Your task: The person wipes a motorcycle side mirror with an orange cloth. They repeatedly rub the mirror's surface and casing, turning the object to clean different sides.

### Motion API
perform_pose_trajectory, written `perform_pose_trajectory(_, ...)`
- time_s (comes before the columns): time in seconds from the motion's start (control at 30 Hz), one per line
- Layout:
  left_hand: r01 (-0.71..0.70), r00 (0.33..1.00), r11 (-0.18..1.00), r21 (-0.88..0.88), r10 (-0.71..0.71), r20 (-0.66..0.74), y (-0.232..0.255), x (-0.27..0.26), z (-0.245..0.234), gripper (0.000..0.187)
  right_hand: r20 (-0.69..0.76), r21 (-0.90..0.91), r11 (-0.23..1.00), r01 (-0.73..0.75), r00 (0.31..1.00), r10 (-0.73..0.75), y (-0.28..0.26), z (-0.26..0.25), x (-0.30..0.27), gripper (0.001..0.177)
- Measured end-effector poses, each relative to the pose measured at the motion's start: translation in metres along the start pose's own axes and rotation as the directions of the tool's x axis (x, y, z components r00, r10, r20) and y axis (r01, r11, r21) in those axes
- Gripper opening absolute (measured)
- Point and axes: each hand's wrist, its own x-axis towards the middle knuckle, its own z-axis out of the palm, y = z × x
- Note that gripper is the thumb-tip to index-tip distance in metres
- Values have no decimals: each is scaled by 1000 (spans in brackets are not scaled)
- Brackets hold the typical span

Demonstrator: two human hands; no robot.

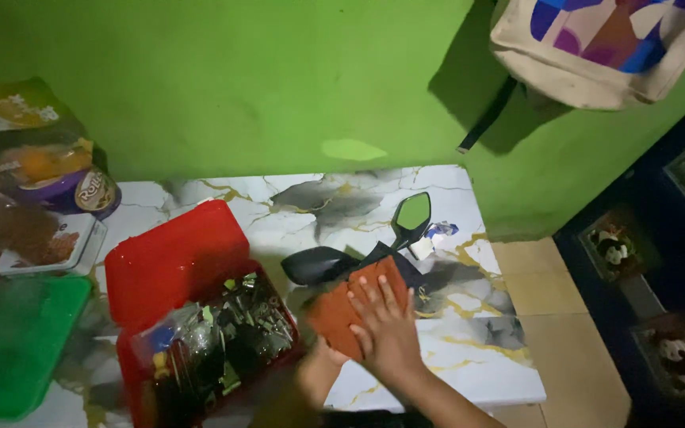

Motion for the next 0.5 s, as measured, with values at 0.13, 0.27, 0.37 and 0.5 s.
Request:
perform_pose_trajectory(0.13,27,996,999,40,-31,85,9,-9,17,68,-41,95,993,-66,997,70,33,4,22,57)
perform_pose_trajectory(0.27,57,985,995,83,-69,157,16,-26,28,75,184,270,828,-492,870,457,91,26,38,54)
perform_pose_trajectory(0.37,42,997,999,-8,-42,70,25,-42,29,73,354,455,495,-740,661,662,167,84,18,56)
perform_pose_trajectory(0.5,55,982,993,105,-72,174,38,-48,29,71,544,826,-256,-503,589,597,136,41,5,42)
